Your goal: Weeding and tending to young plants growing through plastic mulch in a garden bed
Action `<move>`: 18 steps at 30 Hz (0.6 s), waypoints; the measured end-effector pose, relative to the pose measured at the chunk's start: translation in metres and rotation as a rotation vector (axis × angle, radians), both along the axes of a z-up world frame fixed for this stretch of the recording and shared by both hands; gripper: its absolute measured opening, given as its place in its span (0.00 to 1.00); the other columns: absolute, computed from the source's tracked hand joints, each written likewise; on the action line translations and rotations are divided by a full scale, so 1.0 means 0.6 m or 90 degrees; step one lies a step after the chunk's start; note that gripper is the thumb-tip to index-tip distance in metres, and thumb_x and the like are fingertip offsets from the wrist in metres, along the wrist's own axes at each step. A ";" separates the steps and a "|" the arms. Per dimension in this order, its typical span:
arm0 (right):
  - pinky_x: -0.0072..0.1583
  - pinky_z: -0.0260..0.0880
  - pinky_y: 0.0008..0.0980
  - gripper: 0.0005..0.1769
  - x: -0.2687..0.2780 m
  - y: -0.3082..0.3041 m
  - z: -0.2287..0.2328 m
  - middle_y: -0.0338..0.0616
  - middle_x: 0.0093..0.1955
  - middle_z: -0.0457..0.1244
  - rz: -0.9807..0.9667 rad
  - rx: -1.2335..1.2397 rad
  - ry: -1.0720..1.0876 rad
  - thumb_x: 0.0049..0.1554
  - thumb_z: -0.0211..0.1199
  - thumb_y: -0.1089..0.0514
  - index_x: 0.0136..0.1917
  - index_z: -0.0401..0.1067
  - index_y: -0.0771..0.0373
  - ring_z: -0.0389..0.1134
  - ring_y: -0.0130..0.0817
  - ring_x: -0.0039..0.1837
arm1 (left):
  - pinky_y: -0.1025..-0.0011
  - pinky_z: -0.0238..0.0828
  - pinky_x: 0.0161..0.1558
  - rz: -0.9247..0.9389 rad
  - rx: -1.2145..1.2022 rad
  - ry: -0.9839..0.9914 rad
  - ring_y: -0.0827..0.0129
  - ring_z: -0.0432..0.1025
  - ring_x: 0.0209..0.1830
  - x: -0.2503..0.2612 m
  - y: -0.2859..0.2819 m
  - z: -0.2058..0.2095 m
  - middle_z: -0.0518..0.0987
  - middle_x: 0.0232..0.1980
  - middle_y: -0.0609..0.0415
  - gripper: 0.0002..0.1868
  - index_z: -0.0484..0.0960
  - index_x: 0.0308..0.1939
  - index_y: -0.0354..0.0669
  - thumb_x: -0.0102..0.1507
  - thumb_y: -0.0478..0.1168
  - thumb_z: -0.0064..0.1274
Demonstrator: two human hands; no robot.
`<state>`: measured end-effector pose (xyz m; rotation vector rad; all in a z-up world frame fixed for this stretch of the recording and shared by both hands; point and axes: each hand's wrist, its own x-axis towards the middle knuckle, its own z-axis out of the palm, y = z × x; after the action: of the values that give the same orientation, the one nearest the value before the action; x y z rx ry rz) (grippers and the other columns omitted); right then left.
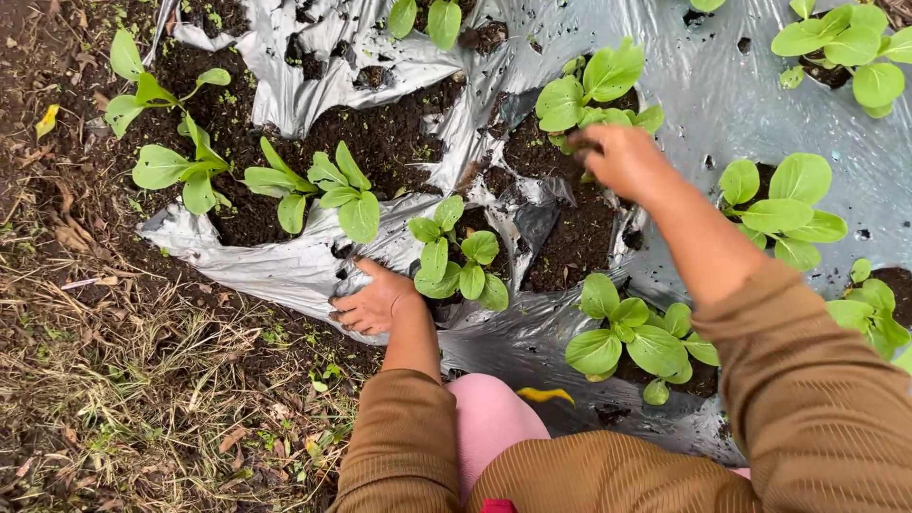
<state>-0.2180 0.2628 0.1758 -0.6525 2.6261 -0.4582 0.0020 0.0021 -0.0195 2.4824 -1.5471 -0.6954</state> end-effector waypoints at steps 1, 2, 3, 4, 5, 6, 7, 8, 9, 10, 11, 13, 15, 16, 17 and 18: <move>0.48 0.74 0.43 0.12 -0.040 0.003 -0.060 0.55 0.43 0.68 0.005 0.000 0.000 0.67 0.63 0.59 0.59 0.77 0.69 0.71 0.46 0.41 | 0.49 0.56 0.70 0.005 0.000 0.000 0.44 0.57 0.74 -0.002 0.002 0.006 0.57 0.74 0.40 0.49 0.55 0.74 0.48 0.61 0.79 0.36; 0.48 0.75 0.49 0.14 -0.080 0.004 -0.119 0.56 0.43 0.69 0.037 0.089 0.077 0.63 0.65 0.56 0.56 0.78 0.69 0.73 0.52 0.44 | 0.49 0.55 0.70 0.006 -0.003 0.009 0.44 0.57 0.74 -0.004 0.003 0.012 0.57 0.75 0.40 0.50 0.55 0.74 0.48 0.61 0.78 0.36; 0.48 0.76 0.55 0.16 -0.119 -0.003 -0.182 0.58 0.43 0.69 0.074 0.177 0.154 0.60 0.67 0.53 0.53 0.79 0.69 0.74 0.59 0.47 | 0.48 0.55 0.71 0.012 -0.007 0.016 0.43 0.57 0.74 -0.001 0.001 0.018 0.58 0.75 0.40 0.50 0.55 0.74 0.47 0.61 0.78 0.37; 0.48 0.76 0.55 0.16 -0.122 -0.001 -0.195 0.58 0.43 0.69 0.085 0.174 0.153 0.60 0.67 0.53 0.53 0.79 0.69 0.74 0.59 0.47 | 0.48 0.55 0.71 0.023 -0.008 0.013 0.43 0.57 0.74 0.001 0.005 0.010 0.58 0.75 0.40 0.50 0.55 0.74 0.47 0.61 0.78 0.37; 0.50 0.76 0.56 0.16 -0.127 -0.005 -0.209 0.59 0.43 0.70 0.085 0.211 0.194 0.59 0.64 0.52 0.49 0.81 0.67 0.74 0.59 0.49 | 0.46 0.53 0.71 0.013 -0.038 0.023 0.41 0.55 0.75 0.001 0.005 0.003 0.58 0.74 0.39 0.49 0.55 0.73 0.46 0.61 0.77 0.39; 0.51 0.76 0.56 0.17 -0.133 -0.010 -0.222 0.60 0.43 0.70 0.084 0.246 0.236 0.58 0.62 0.51 0.46 0.82 0.66 0.75 0.60 0.51 | 0.43 0.52 0.72 0.004 -0.068 0.033 0.38 0.53 0.76 0.001 0.003 -0.005 0.58 0.74 0.37 0.49 0.56 0.73 0.46 0.61 0.75 0.40; 0.51 0.76 0.56 0.17 -0.119 -0.024 -0.199 0.60 0.43 0.70 0.096 0.243 0.238 0.58 0.62 0.51 0.46 0.82 0.66 0.75 0.60 0.51 | 0.43 0.52 0.72 0.016 -0.070 0.031 0.38 0.53 0.76 0.001 0.002 -0.005 0.58 0.74 0.37 0.49 0.56 0.73 0.46 0.61 0.75 0.40; 0.52 0.76 0.56 0.14 -0.105 -0.037 -0.176 0.56 0.45 0.70 0.109 0.214 0.255 0.57 0.64 0.50 0.51 0.81 0.60 0.74 0.58 0.52 | 0.44 0.52 0.72 0.013 -0.075 0.029 0.39 0.53 0.76 0.000 0.000 -0.005 0.58 0.73 0.38 0.48 0.56 0.72 0.46 0.61 0.75 0.41; 0.53 0.76 0.56 0.14 -0.089 -0.046 -0.153 0.53 0.47 0.70 0.123 0.187 0.267 0.57 0.66 0.50 0.55 0.79 0.53 0.74 0.56 0.53 | 0.44 0.51 0.72 0.010 -0.076 0.024 0.40 0.53 0.77 0.002 0.002 -0.005 0.59 0.73 0.39 0.48 0.57 0.72 0.46 0.61 0.75 0.42; 0.53 0.76 0.56 0.14 -0.063 -0.100 -0.127 0.53 0.47 0.70 0.135 0.186 0.264 0.57 0.66 0.50 0.55 0.79 0.53 0.74 0.56 0.53 | 0.44 0.51 0.72 0.022 -0.074 0.019 0.40 0.53 0.77 0.001 0.002 -0.003 0.59 0.73 0.39 0.48 0.57 0.72 0.46 0.61 0.75 0.42; 0.54 0.74 0.58 0.13 -0.033 -0.149 -0.102 0.56 0.48 0.69 0.172 0.103 0.227 0.56 0.66 0.53 0.54 0.79 0.56 0.73 0.61 0.52 | 0.43 0.50 0.72 0.016 -0.069 0.024 0.39 0.52 0.77 -0.001 0.001 -0.002 0.58 0.73 0.38 0.49 0.56 0.72 0.45 0.60 0.75 0.42; 0.55 0.73 0.60 0.11 -0.012 -0.232 -0.145 0.58 0.49 0.68 0.214 0.018 0.191 0.55 0.66 0.56 0.52 0.79 0.58 0.71 0.66 0.52 | 0.43 0.50 0.73 0.017 -0.064 0.031 0.38 0.52 0.77 -0.002 0.001 0.006 0.58 0.73 0.37 0.50 0.55 0.72 0.45 0.60 0.76 0.42; 0.50 0.77 0.52 0.09 -0.030 -0.302 -0.287 0.47 0.46 0.66 0.239 0.017 0.255 0.53 0.67 0.55 0.48 0.78 0.53 0.73 0.56 0.47 | 0.42 0.48 0.73 0.014 -0.069 0.039 0.39 0.51 0.77 0.000 0.003 0.017 0.58 0.72 0.37 0.49 0.56 0.72 0.44 0.60 0.74 0.44; 0.50 0.77 0.52 0.09 -0.031 -0.325 -0.298 0.47 0.46 0.66 0.247 0.016 0.253 0.53 0.67 0.55 0.48 0.78 0.53 0.73 0.56 0.47 | 0.42 0.48 0.73 0.022 -0.068 0.036 0.39 0.51 0.77 -0.004 0.002 0.018 0.58 0.72 0.37 0.49 0.56 0.72 0.44 0.60 0.74 0.44; 0.47 0.77 0.48 0.08 -0.024 -0.349 -0.312 0.47 0.44 0.64 0.266 0.002 0.336 0.53 0.67 0.57 0.47 0.77 0.58 0.72 0.53 0.46 | 0.42 0.48 0.73 0.011 -0.051 0.044 0.39 0.51 0.77 -0.002 0.001 0.018 0.58 0.73 0.37 0.50 0.56 0.72 0.44 0.60 0.75 0.42; 0.45 0.78 0.44 0.07 -0.017 -0.372 -0.326 0.47 0.43 0.62 0.284 -0.013 0.418 0.53 0.67 0.59 0.45 0.76 0.64 0.71 0.50 0.46 | 0.42 0.48 0.72 0.001 -0.034 0.052 0.38 0.51 0.78 0.001 0.001 0.017 0.57 0.73 0.37 0.50 0.55 0.73 0.45 0.60 0.76 0.41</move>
<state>-0.2284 0.0397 -0.0199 -1.5713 2.9114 -0.1424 0.0025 0.0024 -0.0093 2.3867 -1.5142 -0.7357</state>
